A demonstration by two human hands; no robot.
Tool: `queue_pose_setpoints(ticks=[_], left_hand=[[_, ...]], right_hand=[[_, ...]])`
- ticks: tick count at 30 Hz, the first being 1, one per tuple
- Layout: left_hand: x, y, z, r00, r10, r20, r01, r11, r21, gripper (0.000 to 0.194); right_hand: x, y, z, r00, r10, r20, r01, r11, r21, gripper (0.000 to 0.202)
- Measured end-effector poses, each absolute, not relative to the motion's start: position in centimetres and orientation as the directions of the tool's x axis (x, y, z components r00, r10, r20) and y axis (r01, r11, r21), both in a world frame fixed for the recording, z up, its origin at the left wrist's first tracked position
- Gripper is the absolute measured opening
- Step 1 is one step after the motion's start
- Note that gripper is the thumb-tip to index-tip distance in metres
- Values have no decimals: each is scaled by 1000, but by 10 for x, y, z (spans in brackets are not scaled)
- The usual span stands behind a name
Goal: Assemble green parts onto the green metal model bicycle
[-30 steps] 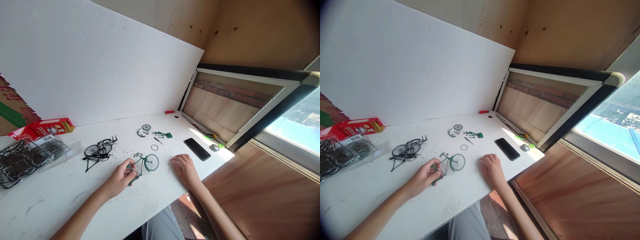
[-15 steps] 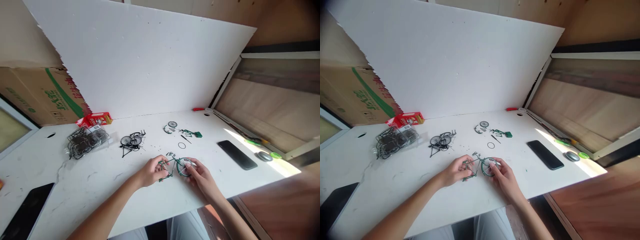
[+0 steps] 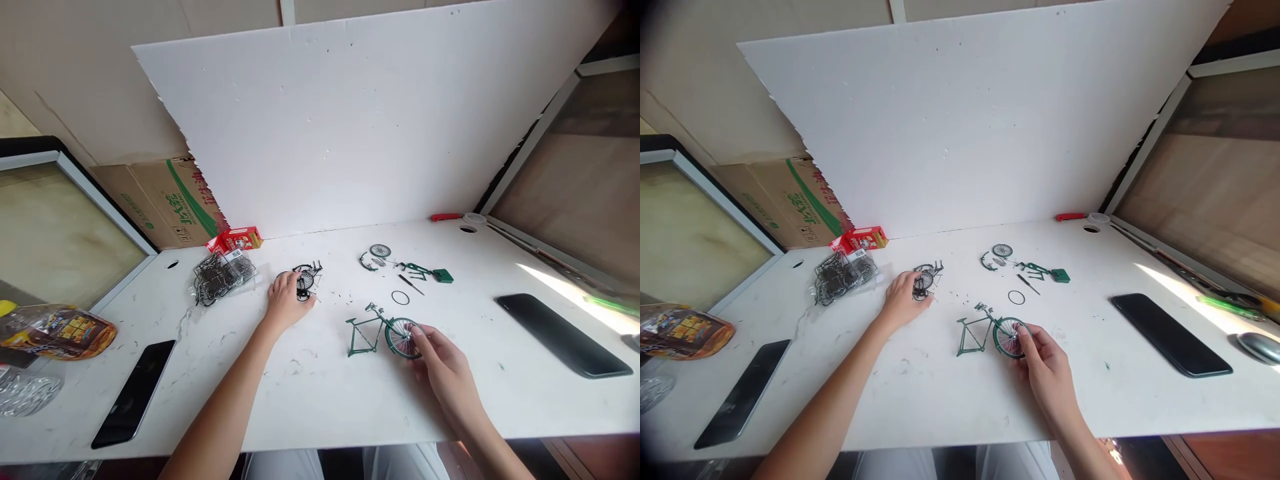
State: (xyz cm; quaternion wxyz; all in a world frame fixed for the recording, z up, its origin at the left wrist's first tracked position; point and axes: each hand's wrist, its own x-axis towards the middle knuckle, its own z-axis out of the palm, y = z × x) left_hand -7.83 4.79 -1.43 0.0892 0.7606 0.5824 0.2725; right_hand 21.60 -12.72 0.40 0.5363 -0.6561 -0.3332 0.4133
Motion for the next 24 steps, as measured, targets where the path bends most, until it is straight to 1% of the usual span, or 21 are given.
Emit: queue_pose_setpoints(ticks=[3,6,8,10,14,18,21,24], left_hand=[[-82,53,-22,153,933,325,808,-307,503,45],[-85,59,-25,113,923,369,753,-321,574,28],[-88,63,-26,87,918,388,726,-325,606,19],[-91,67,-28,59,914,401,695,-326,641,15],[-98,77,-31,-40,907,419,591,-316,742,16],[-105,84,-28,-154,895,420,464,-309,830,26],[-108,86,-23,-203,884,421,382,-324,865,29],[-109,87,-19,-213,882,419,309,-346,886,32]], right_hand=[[216,-128,3,414,893,-175,50,-214,-976,58],[218,-128,1,426,886,-181,50,-223,-974,58],[218,-127,1,430,883,-189,54,-234,-971,58],[217,-126,2,428,883,-193,63,-243,-968,57],[215,-126,5,438,875,-206,72,-262,-962,59],[212,-126,9,449,868,-214,83,-279,-957,56],[211,-126,10,455,865,-212,89,-281,-956,56],[211,-126,9,452,868,-206,98,-278,-956,56]])
